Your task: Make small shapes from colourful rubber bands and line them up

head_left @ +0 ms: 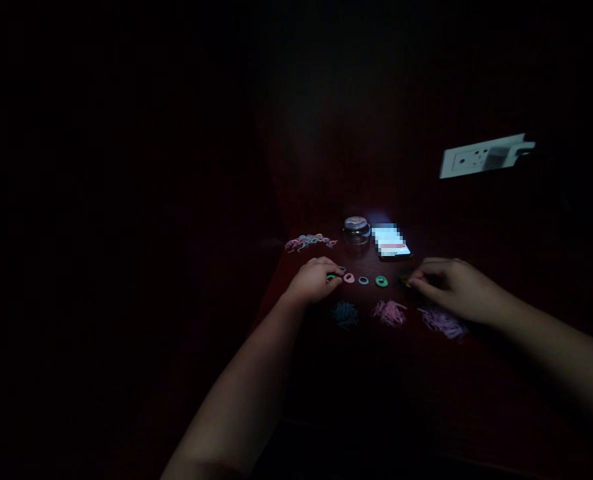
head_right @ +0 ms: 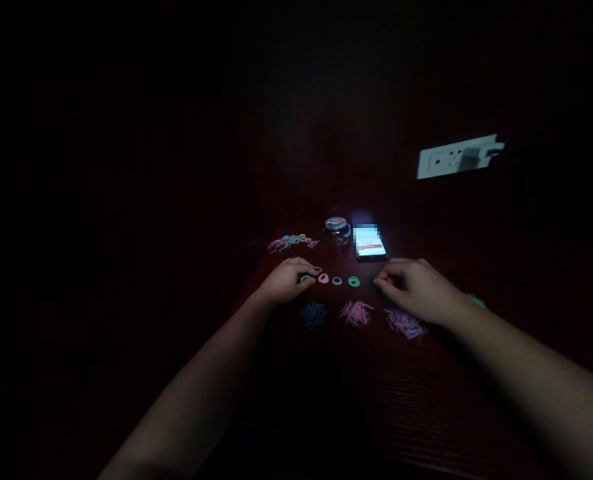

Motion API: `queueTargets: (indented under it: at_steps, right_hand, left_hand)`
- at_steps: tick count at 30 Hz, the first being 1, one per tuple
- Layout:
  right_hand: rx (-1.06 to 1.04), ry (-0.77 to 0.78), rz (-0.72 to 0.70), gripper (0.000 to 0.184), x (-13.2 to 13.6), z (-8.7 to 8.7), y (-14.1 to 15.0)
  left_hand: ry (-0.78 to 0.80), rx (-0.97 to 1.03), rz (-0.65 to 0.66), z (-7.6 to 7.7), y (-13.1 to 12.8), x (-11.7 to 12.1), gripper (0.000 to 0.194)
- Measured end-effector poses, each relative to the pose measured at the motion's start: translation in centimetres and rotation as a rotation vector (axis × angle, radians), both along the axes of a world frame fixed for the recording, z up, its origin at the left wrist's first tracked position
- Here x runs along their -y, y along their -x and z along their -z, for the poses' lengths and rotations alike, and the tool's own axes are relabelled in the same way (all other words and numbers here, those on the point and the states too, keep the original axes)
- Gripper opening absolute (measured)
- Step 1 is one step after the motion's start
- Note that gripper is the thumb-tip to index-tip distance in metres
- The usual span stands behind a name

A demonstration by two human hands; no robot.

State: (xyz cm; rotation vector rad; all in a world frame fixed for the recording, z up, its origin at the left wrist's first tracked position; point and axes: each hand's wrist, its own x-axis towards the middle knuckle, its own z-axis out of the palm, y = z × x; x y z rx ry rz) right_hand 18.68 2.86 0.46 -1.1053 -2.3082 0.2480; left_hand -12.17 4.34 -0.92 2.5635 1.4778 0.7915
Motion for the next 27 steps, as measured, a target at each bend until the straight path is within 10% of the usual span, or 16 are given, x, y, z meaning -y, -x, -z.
queueTargets:
  at_steps: [12, 19, 27]
  right_hand:
    - [0.025, 0.015, 0.005, 0.026, 0.5, -0.4, 0.2]
    - [0.002, -0.005, 0.005, 0.026, 0.8, -0.7, 0.6]
    - [0.008, -0.019, -0.009, 0.023, 0.8, -0.7, 0.8]
  left_hand:
    - [0.095, -0.112, -0.387, -1.5, 0.6, 0.6, 0.013]
    - [0.047, -0.134, -0.038, 0.0, -0.8, 0.2, 0.035]
    - [0.051, -0.039, -0.101, 0.3, 0.0, -0.7, 0.019]
